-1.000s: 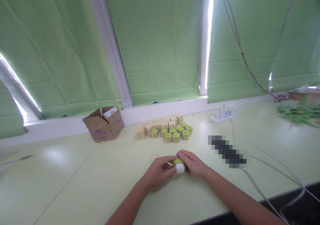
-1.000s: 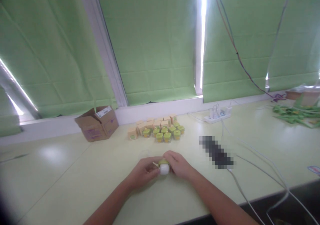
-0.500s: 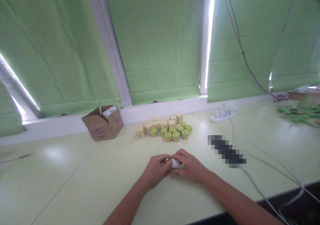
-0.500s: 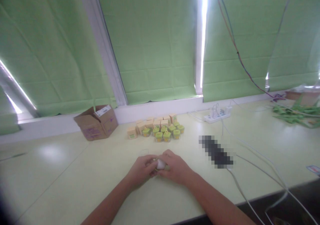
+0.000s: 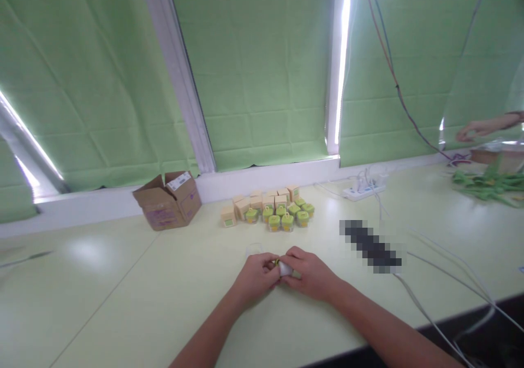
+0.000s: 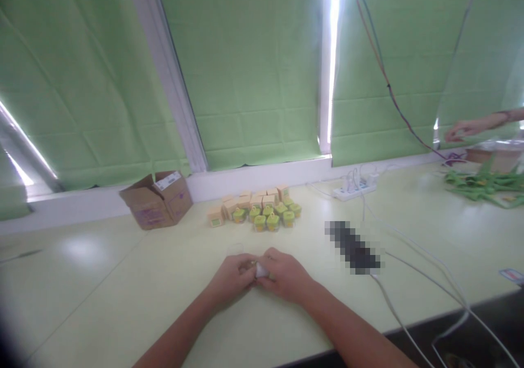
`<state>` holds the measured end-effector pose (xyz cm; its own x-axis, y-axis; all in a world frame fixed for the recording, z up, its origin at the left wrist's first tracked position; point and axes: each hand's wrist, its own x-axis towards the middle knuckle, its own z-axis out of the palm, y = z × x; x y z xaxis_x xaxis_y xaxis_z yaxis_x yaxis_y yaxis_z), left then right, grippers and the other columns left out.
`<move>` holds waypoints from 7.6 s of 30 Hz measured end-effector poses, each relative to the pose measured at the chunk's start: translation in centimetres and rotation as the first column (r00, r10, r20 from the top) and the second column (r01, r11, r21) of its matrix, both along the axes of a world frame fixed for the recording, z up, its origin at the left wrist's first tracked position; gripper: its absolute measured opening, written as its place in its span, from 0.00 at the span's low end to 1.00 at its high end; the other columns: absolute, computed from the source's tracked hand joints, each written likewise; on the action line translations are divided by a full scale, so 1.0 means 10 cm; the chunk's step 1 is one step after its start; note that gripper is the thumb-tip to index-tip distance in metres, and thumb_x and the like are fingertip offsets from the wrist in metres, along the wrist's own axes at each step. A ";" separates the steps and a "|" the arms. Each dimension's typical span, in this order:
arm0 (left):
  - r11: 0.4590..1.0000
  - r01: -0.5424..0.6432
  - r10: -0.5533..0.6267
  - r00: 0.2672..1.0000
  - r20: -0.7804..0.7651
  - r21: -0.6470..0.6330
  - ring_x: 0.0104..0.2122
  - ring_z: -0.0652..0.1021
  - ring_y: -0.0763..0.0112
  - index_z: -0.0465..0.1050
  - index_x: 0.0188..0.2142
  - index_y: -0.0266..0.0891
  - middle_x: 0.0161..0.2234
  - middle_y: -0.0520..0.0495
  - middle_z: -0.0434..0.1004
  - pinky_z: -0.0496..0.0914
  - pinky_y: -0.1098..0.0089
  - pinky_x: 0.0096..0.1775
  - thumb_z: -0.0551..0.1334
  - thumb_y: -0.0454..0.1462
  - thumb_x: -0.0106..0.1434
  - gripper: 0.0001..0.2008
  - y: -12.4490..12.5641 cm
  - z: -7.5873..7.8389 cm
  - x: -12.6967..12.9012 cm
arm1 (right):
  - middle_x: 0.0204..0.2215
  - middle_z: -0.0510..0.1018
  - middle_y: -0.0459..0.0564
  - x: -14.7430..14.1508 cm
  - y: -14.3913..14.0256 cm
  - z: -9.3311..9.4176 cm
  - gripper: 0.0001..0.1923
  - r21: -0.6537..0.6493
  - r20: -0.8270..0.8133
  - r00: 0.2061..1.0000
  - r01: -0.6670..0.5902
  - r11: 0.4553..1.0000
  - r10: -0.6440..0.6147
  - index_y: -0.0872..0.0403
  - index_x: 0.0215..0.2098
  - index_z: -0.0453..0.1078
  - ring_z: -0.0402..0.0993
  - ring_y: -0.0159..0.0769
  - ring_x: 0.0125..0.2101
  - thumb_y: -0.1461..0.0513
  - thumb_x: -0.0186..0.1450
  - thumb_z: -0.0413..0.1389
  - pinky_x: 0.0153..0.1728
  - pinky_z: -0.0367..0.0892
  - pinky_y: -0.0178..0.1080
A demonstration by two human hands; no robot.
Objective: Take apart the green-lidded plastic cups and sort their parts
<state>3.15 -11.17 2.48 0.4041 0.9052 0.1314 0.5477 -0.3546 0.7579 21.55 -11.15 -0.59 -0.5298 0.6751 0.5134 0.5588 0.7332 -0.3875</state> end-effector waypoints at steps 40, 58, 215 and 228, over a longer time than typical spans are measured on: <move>0.958 0.142 -0.098 0.978 -0.182 0.248 0.28 0.69 0.73 0.72 0.39 0.38 0.32 0.49 0.72 0.64 0.74 0.29 0.62 0.33 0.49 0.15 -0.05 0.07 -0.04 | 0.35 0.68 0.47 0.00 -0.04 0.05 0.14 -0.084 -0.113 0.993 0.014 0.996 -0.023 0.52 0.39 0.64 0.65 0.35 0.37 0.63 0.54 0.59 0.38 0.64 0.38; 0.972 0.028 -0.009 0.997 -0.083 0.233 0.32 0.73 0.70 0.71 0.43 0.38 0.37 0.47 0.76 0.68 0.72 0.35 0.61 0.34 0.52 0.17 0.03 -0.01 -0.10 | 0.37 0.67 0.50 0.05 -0.03 0.10 0.15 -0.022 -0.294 0.954 0.044 0.999 -0.048 0.52 0.43 0.64 0.65 0.37 0.38 0.64 0.57 0.55 0.40 0.65 0.40; 0.936 0.183 -0.122 0.970 -0.210 0.301 0.31 0.71 0.73 0.68 0.37 0.41 0.34 0.51 0.72 0.68 0.75 0.32 0.61 0.32 0.49 0.14 -0.05 0.06 0.00 | 0.25 0.69 0.46 0.03 0.03 0.00 0.09 0.379 0.174 0.977 0.046 0.924 -0.121 0.54 0.31 0.69 0.61 0.32 0.28 0.60 0.66 0.50 0.33 0.48 0.39; 0.930 0.105 -0.031 0.978 -0.208 0.353 0.31 0.72 0.71 0.67 0.36 0.41 0.32 0.52 0.72 0.67 0.72 0.35 0.61 0.32 0.48 0.14 0.00 0.02 -0.13 | 0.29 0.71 0.50 0.06 -0.06 0.11 0.09 0.265 -0.061 0.994 0.102 0.959 -0.089 0.56 0.33 0.67 0.64 0.35 0.33 0.63 0.65 0.46 0.37 0.56 0.39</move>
